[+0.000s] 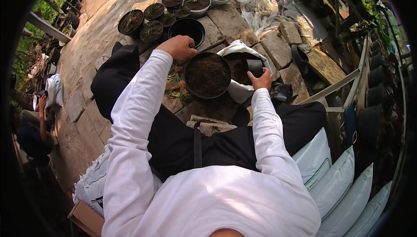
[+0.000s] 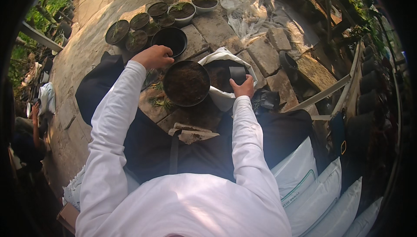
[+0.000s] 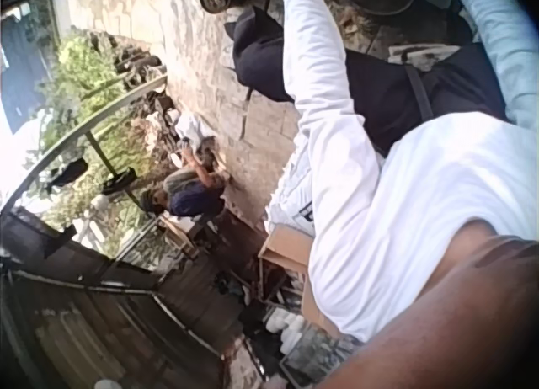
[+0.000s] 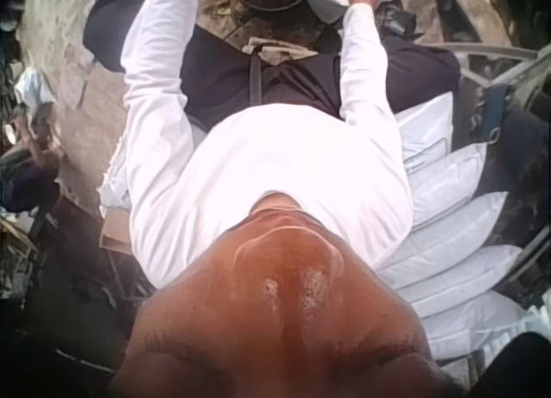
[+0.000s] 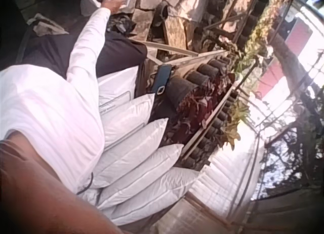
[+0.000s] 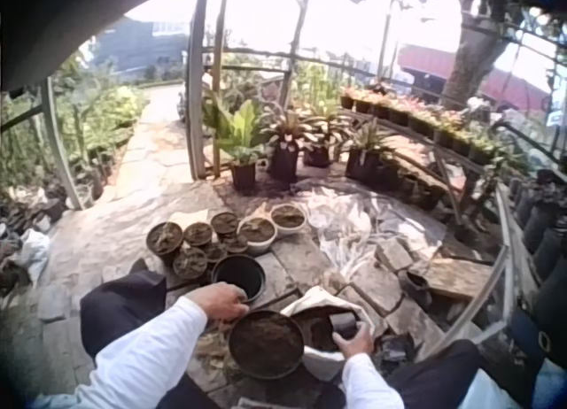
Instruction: The person scoops soil from a large white bag into a black pot using a small black scoop. They then place a small plant into the pot and add more soil around it. The person repeats this process with another pot.
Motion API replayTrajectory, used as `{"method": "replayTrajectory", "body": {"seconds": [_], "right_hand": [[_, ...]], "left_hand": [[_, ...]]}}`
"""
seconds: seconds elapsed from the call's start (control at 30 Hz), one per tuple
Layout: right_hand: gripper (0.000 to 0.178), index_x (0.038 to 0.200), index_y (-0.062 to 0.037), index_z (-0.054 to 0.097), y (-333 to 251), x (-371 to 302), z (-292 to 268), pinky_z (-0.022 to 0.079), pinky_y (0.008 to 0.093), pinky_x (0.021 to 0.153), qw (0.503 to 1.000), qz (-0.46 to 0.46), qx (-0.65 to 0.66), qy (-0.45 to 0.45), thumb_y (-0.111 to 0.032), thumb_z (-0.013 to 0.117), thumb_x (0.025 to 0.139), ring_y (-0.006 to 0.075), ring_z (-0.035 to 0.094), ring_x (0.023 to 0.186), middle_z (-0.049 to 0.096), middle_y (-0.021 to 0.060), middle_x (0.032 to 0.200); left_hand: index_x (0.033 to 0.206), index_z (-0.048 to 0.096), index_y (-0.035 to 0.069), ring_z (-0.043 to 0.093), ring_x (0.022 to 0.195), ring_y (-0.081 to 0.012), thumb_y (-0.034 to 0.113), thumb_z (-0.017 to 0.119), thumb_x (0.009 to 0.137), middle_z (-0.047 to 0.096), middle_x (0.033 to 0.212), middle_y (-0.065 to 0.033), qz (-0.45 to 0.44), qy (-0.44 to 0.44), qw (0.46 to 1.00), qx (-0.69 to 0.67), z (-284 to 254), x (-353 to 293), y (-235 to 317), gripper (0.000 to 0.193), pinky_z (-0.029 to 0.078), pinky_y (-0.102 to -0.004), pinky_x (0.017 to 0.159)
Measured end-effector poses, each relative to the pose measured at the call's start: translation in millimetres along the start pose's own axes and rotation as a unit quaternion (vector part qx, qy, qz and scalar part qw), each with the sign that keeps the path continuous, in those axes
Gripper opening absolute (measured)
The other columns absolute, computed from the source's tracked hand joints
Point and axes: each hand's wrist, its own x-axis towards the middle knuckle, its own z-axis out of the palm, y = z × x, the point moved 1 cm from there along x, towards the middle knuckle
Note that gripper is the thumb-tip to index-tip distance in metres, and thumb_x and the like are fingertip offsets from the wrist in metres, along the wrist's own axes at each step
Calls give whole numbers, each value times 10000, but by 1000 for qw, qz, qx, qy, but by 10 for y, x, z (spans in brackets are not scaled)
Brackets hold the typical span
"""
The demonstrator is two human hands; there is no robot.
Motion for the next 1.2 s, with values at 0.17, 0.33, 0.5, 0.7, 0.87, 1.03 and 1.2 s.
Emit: {"method": "replayTrajectory", "body": {"seconds": [0.17, 0.33, 0.5, 0.7, 0.87, 1.03, 1.2], "right_hand": [[842, 1231, -9, 609, -11, -142, 90, 505, 420, 1005, 983, 86, -35, -159, -576, 871, 666, 336, 650, 1147, 676, 195, 1204], [936, 1226, 60, 628, 90, -2, 146, 527, 408, 977, 950, 205, 148, -184, -618, 888, 635, 316, 684, 1094, 710, 201, 1142], [910, 1225, 135, 600, 437, 199, 356, 587, 328, 622, 977, 105, 150, -113, -521, 925, 683, 201, 703, 706, 690, 201, 1053], [865, 1226, 84, 599, 321, 103, 246, 574, 320, 636, 999, 16, 43, -28, -503, 931, 684, 226, 709, 770, 674, 196, 1119], [865, 1255, 64, 558, -153, 111, -117, 587, 340, 727, 944, 132, 283, -106, -457, 940, 680, 237, 719, 831, 621, 214, 1235], [805, 1288, 62, 503, -775, 70, -568, 570, 289, 693, 891, 58, 443, -86, -329, 936, 733, 171, 695, 803, 609, 178, 1208], [768, 1288, -36, 519, -1294, -296, -944, 523, 263, 645, 911, -117, 359, -163, -240, 949, 685, 99, 651, 758, 663, 69, 998]], "left_hand": [[1302, 653, 69, 669, 1138, -310, 346, 655, 958, 700, 1234, -154, -8, -12, 1000, 7, 7, -13, -20, 442, 519, -395, 970], [1305, 652, 70, 665, 1148, -308, 350, 653, 961, 694, 1250, -150, -14, -16, 1000, -6, 13, -27, -25, 443, 516, -395, 977], [1304, 652, 67, 666, 1144, -310, 354, 654, 960, 695, 1249, -154, 0, -6, 1000, 9, 5, 4, 10, 447, 517, -395, 975], [1296, 652, 53, 673, 1129, -315, 349, 659, 954, 705, 1223, -159, -2, -10, 1000, -9, 23, 2, -44, 453, 523, -396, 964], [1289, 655, 51, 679, 1113, -316, 345, 657, 953, 711, 1209, -159, 10, 3, 1000, 1, 19, -17, -37, 447, 526, -395, 955], [1285, 660, 54, 681, 1109, -314, 342, 653, 954, 711, 1206, -162, 4, -6, 1000, -3, 24, 2, -33, 439, 528, -396, 952], [1284, 662, 56, 681, 1112, -313, 339, 655, 952, 709, 1206, -168, 1, -5, 1000, 6, 14, -14, -11, 436, 527, -398, 955]]}}
